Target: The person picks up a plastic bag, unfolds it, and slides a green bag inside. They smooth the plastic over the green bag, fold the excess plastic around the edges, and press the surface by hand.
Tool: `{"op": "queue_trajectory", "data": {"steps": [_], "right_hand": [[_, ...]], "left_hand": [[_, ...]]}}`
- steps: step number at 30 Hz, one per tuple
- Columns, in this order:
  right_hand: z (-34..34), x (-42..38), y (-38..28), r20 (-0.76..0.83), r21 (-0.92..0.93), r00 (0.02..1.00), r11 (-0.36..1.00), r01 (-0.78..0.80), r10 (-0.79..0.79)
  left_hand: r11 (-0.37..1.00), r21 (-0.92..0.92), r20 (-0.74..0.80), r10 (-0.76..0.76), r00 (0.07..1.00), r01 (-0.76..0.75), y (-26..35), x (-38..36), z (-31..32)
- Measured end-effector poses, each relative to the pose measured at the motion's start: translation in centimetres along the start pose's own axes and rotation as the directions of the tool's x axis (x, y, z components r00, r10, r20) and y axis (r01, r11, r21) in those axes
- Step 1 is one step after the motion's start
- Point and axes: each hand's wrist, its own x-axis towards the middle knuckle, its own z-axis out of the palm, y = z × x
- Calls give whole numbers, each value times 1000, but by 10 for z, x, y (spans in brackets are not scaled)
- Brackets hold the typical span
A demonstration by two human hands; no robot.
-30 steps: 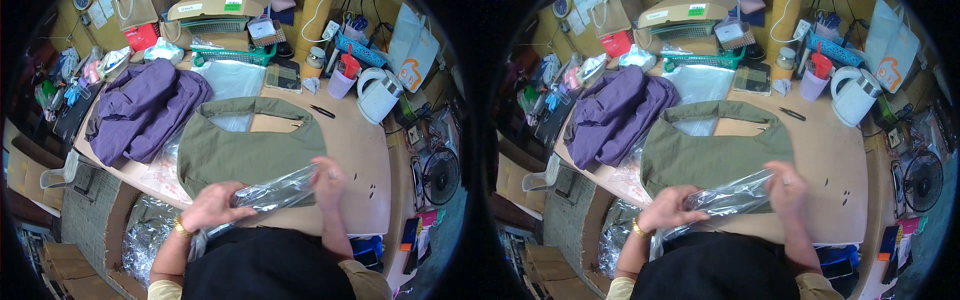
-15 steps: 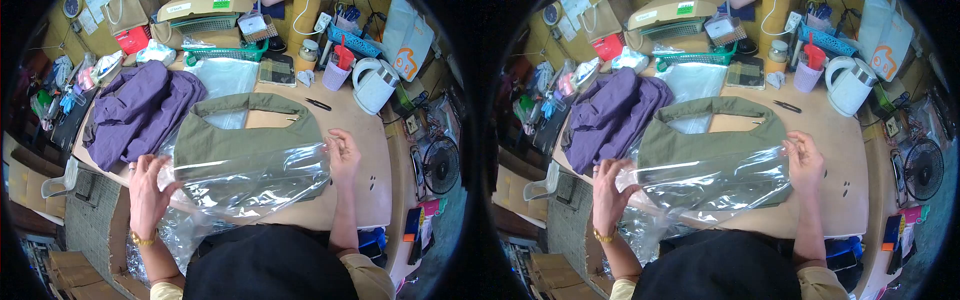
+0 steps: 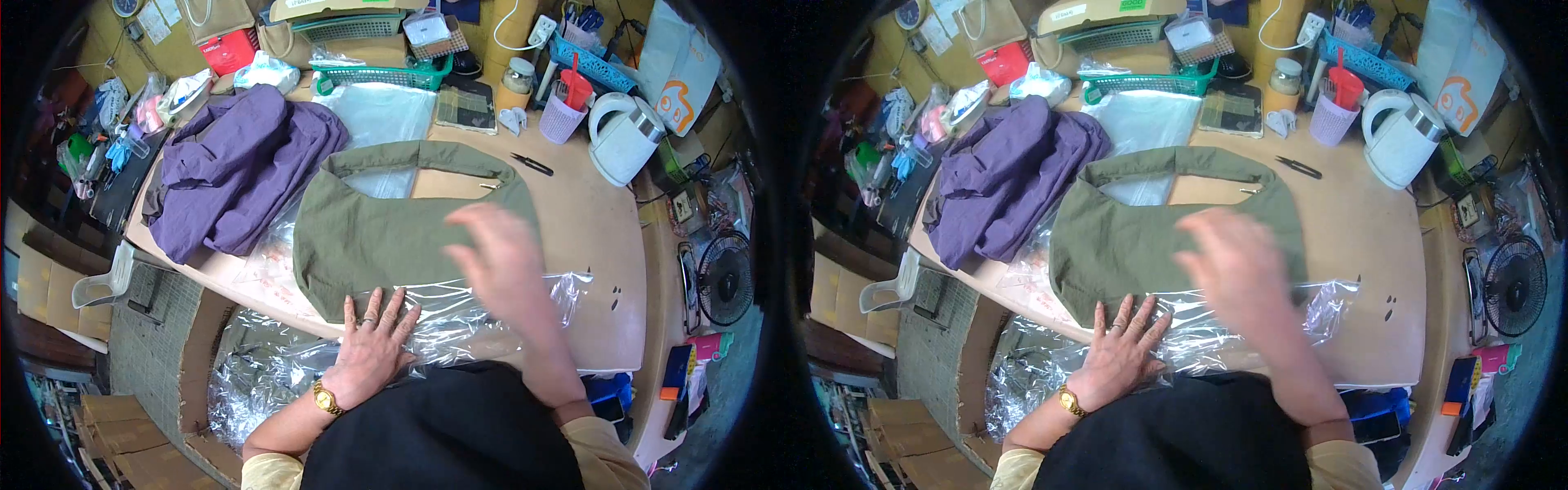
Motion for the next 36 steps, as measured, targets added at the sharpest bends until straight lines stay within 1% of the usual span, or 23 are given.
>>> {"op": "queue_trajectory", "data": {"steps": [3,4,6,7,8,9,10,12,13,14,15,18,21,22,24,25,27,28,29,30,32,34,36], "right_hand": [[66,10,-9,364,40,931,999,16,-29],[83,5,-2,366,47,930,999,24,-40],[105,-3,9,542,-49,840,999,18,12],[108,0,16,547,-44,837,999,32,-3],[109,0,22,543,113,834,993,41,-97],[110,-2,26,525,267,831,963,44,-184],[114,-6,28,532,272,826,961,43,-188],[120,-10,29,285,540,958,830,-140,-24],[118,-9,25,282,542,959,829,-135,-28],[113,-7,19,-4,526,996,847,77,-88],[109,-7,16,-285,448,946,850,276,-156],[109,-10,22,-376,448,910,825,345,-176],[97,-6,15,-239,381,962,898,219,-133],[96,-5,14,-240,384,962,897,220,-133],[93,-4,15,105,418,990,908,43,-95],[91,-5,14,102,423,990,905,42,-94],[85,-8,14,250,427,967,902,-60,-54],[83,-7,13,248,426,967,903,-60,-53],[81,-5,12,95,352,987,932,88,-129],[80,-3,12,-53,253,974,941,227,-221],[80,-3,12,-51,245,966,934,260,-255],[78,-5,10,-48,238,957,927,290,-286],[73,-6,1,32,438,981,885,158,-190]], "left_hand": [[1000,-16,7,-27,1000,27,1,-3,0],[999,-14,6,-38,999,38,-3,-6,-2],[970,-244,13,17,1000,-14,-21,-11,-15],[905,-426,-78,-28,997,-8,-32,-10,-27],[902,-432,-74,-39,997,4,-41,-5,-36],[894,-414,-148,-250,957,170,-49,0,-43],[852,-406,-225,-445,867,332,-54,4,-47],[853,-402,-240,-449,861,333,-65,14,-35],[858,-398,-255,-444,859,325,-71,19,-33],[858,-398,-257,-443,859,324,-73,22,-38],[821,-503,-204,-417,886,270,-74,24,-46],[744,-650,-173,-344,923,155,-81,24,-41],[244,-970,-115,-413,904,-12,-79,23,-35],[246,-969,-114,-415,903,-10,-77,24,-31],[225,-950,-303,-492,816,-217,-74,26,-23],[147,-951,-309,-519,797,-273,-71,28,-22],[154,-956,-292,-582,759,-249,-61,30,-32],[154,-961,-273,-642,717,-228,-58,31,-36],[250,-962,-241,-606,758,-106,-66,28,-30],[253,-961,-245,-607,756,-109,-70,27,-25],[31,-999,-49,-471,881,-40,-74,26,-22],[127,-991,-106,-520,848,-47,-67,27,-22],[37,-979,-190,-526,829,-201,-64,26,-18]]}}
